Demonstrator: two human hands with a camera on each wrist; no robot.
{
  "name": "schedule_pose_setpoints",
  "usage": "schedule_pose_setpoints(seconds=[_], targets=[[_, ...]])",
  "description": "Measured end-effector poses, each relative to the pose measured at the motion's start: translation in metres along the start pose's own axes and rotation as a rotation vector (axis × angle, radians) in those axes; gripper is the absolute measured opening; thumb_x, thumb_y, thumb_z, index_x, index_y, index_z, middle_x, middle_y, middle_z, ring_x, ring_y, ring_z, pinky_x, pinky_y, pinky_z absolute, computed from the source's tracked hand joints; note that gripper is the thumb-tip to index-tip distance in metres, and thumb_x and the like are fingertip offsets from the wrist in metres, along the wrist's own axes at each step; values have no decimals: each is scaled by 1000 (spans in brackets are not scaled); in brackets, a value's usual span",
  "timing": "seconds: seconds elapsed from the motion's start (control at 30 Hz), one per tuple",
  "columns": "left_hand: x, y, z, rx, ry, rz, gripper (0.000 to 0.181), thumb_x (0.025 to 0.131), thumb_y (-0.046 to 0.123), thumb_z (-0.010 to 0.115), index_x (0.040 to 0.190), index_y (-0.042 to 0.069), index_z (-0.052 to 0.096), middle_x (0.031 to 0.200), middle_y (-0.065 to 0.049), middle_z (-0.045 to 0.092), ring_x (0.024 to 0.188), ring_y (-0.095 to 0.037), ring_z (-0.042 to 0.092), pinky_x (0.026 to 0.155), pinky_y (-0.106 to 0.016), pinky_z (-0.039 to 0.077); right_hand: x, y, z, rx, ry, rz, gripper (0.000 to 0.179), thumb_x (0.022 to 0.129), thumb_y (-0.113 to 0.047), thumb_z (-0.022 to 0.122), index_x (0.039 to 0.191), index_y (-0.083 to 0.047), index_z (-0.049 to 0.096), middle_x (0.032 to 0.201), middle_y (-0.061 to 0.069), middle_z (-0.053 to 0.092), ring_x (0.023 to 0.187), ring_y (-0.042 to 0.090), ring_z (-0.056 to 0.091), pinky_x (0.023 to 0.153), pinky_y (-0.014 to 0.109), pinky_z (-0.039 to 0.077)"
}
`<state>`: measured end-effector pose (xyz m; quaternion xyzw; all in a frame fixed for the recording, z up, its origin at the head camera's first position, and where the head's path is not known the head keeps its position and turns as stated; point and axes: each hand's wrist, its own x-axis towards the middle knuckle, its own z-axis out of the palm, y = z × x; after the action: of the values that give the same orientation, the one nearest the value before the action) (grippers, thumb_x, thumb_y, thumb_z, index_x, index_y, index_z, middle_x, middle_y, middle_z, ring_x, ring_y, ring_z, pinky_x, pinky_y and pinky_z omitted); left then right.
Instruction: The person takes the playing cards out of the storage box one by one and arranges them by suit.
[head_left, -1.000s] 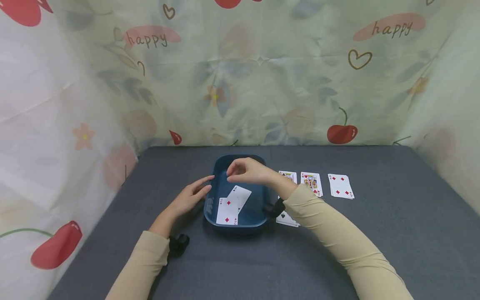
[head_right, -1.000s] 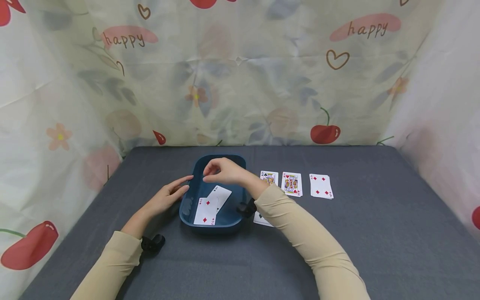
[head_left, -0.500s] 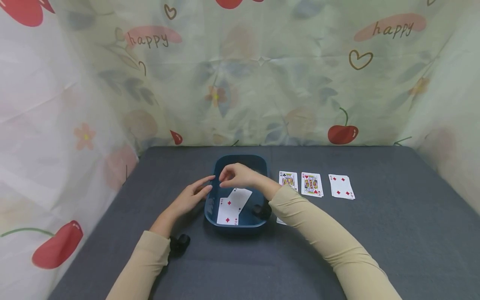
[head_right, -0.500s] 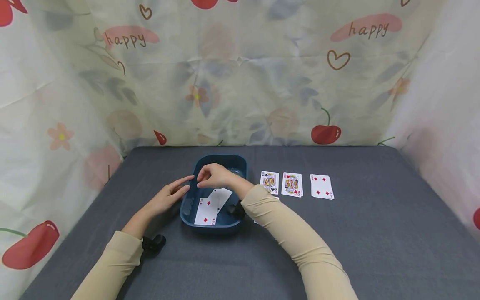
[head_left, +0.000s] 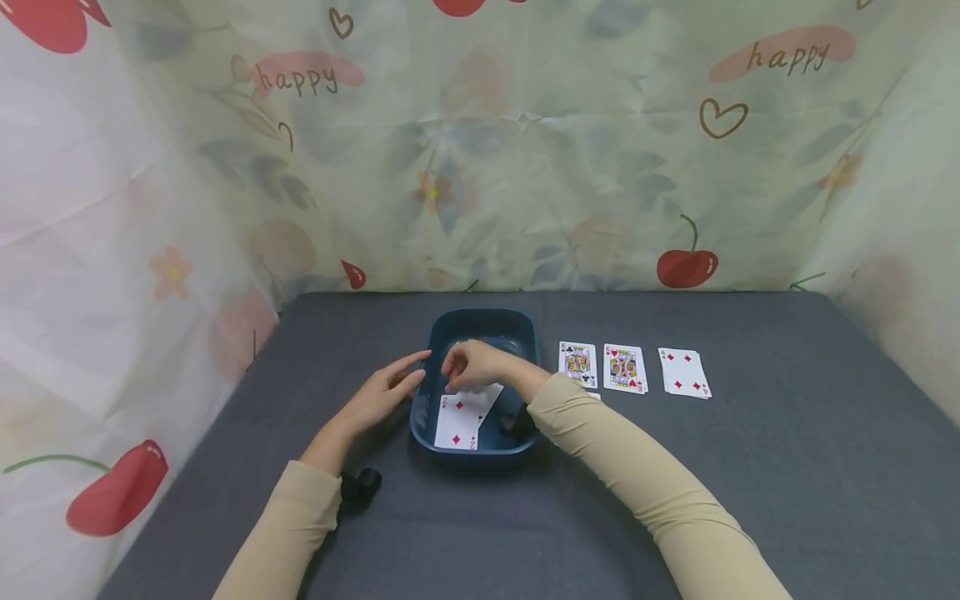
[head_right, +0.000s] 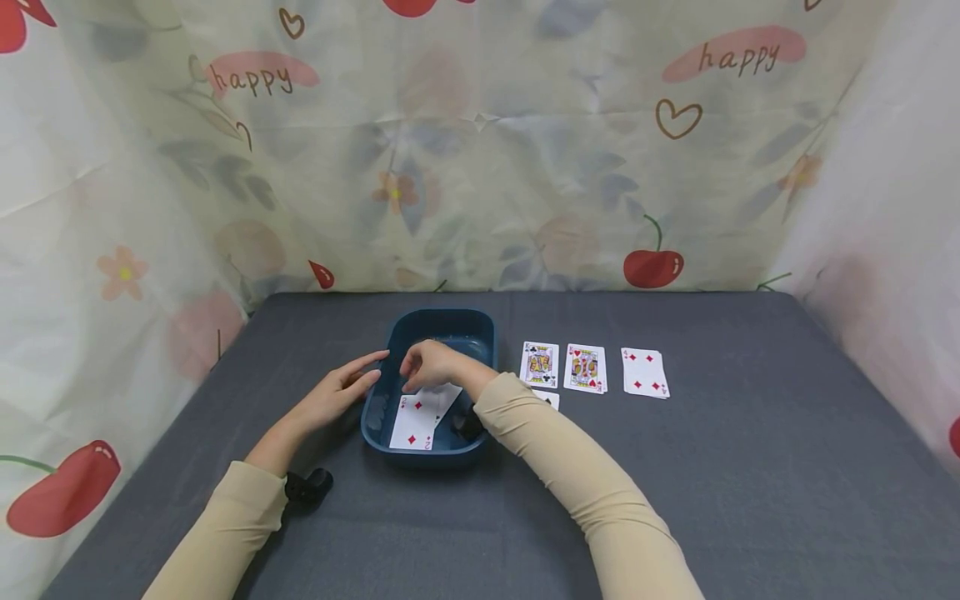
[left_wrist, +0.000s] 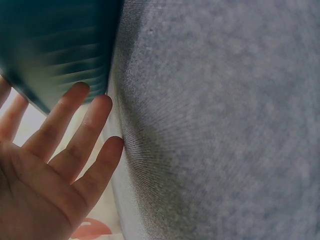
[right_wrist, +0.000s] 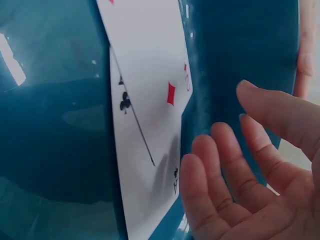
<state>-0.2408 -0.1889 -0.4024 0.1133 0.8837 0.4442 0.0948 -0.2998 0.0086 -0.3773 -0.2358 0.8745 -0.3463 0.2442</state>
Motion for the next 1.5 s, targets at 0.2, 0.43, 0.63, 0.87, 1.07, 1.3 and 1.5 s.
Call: schedule_pose_setpoints(seconds=[0.2, 0.43, 0.63, 0.87, 1.07, 1.3, 1.5], targets=[[0, 1, 0, 3, 1, -1, 47, 99, 38, 42, 144, 27, 34, 145, -16, 41, 111, -33, 60, 101, -54, 41, 3, 3, 1, -31, -43, 30, 28, 78, -8, 73, 103, -7, 61, 95, 7, 60, 82, 16, 57, 68, 24, 51], [0, 0, 0, 6, 1, 5, 49, 98, 41, 42, 144, 27, 34, 146, -16, 41, 111, -32, 59, 101, -54, 41, 10, 10, 2, -97, -91, 16, 25, 76, -10, 75, 97, -9, 62, 92, 7, 61, 82, 17, 58, 70, 25, 51], [0, -1, 0, 7, -1, 11, 51, 97, 46, 42, 144, 28, 34, 146, -15, 41, 112, -32, 59, 101, -54, 41, -11, -6, 2, -83, -98, 46, 29, 78, -7, 73, 105, -6, 62, 98, 9, 61, 82, 15, 56, 68, 21, 48], [0, -2, 0, 18, 5, 23, 51, 97, 45, 42, 144, 28, 34, 143, -17, 44, 110, -31, 60, 100, -55, 41, -4, 1, 5, -82, -144, 37, 27, 77, -9, 74, 101, -9, 62, 90, 4, 61, 77, 12, 56, 63, 21, 47], [0, -3, 0, 29, 11, 32, 50, 97, 43, 42, 144, 26, 35, 139, -18, 48, 104, -28, 61, 98, -54, 43, -4, 0, 6, -121, -160, 17, 27, 76, -11, 75, 100, -10, 62, 87, 3, 60, 75, 12, 53, 63, 20, 44], [-1, -2, 0, 18, 8, 30, 50, 97, 44, 43, 144, 27, 35, 141, -17, 47, 106, -29, 61, 99, -54, 43, -4, 0, 7, -129, -165, 13, 26, 76, -12, 76, 98, -10, 63, 85, 2, 56, 76, 13, 51, 63, 21, 42], [-1, -3, -1, 7, -3, 31, 49, 98, 40, 42, 145, 25, 34, 143, -18, 44, 109, -32, 60, 100, -55, 41, -7, -2, 5, -116, -172, 7, 26, 77, -10, 75, 100, -11, 62, 84, 3, 54, 76, 15, 50, 62, 22, 41]])
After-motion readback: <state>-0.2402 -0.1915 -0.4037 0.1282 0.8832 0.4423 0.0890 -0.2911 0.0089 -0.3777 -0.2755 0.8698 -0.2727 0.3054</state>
